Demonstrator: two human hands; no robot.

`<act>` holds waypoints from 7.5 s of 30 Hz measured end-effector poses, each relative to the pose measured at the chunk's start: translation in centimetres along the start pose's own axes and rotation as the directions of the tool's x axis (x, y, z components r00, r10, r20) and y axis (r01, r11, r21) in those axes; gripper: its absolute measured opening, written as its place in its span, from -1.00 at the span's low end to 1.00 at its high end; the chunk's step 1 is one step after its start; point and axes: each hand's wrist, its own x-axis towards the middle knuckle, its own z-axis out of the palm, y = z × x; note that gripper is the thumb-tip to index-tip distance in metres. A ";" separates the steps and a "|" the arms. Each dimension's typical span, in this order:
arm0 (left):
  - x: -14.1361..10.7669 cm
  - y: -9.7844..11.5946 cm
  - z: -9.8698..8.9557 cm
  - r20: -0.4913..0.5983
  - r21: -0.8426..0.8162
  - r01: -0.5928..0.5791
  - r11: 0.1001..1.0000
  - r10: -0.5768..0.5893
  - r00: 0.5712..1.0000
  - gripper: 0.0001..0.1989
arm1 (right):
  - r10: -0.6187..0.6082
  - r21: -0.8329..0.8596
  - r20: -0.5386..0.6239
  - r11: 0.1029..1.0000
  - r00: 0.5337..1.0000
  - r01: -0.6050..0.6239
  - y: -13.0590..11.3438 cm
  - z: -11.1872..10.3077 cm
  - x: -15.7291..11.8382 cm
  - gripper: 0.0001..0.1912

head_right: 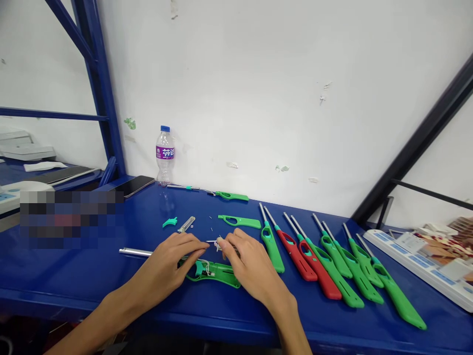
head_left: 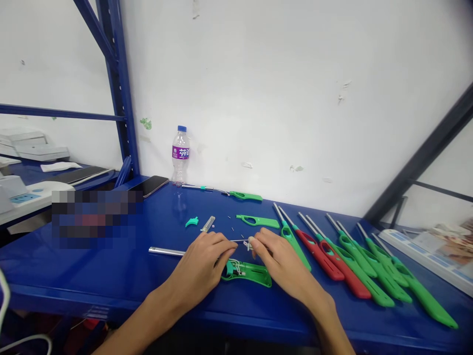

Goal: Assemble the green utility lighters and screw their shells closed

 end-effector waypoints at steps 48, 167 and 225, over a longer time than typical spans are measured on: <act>0.2 0.3 -0.3 -0.078 0.088 -0.108 0.990 0.115 0.990 -0.78 | -0.092 0.062 -0.081 0.993 0.992 0.097 0.2 0.2 0.2 -0.84; 0.2 -2.5 -5.8 0.276 -0.043 0.272 0.961 -0.250 0.928 -0.78 | 0.079 -0.075 0.183 0.995 0.980 -0.066 -0.7 -1.4 -1.0 -0.92; -0.6 -2.3 -6.7 0.449 -0.094 0.223 0.970 -0.158 0.879 -0.65 | -0.055 -0.040 0.173 0.997 0.983 0.063 -2.8 1.0 -0.3 -0.80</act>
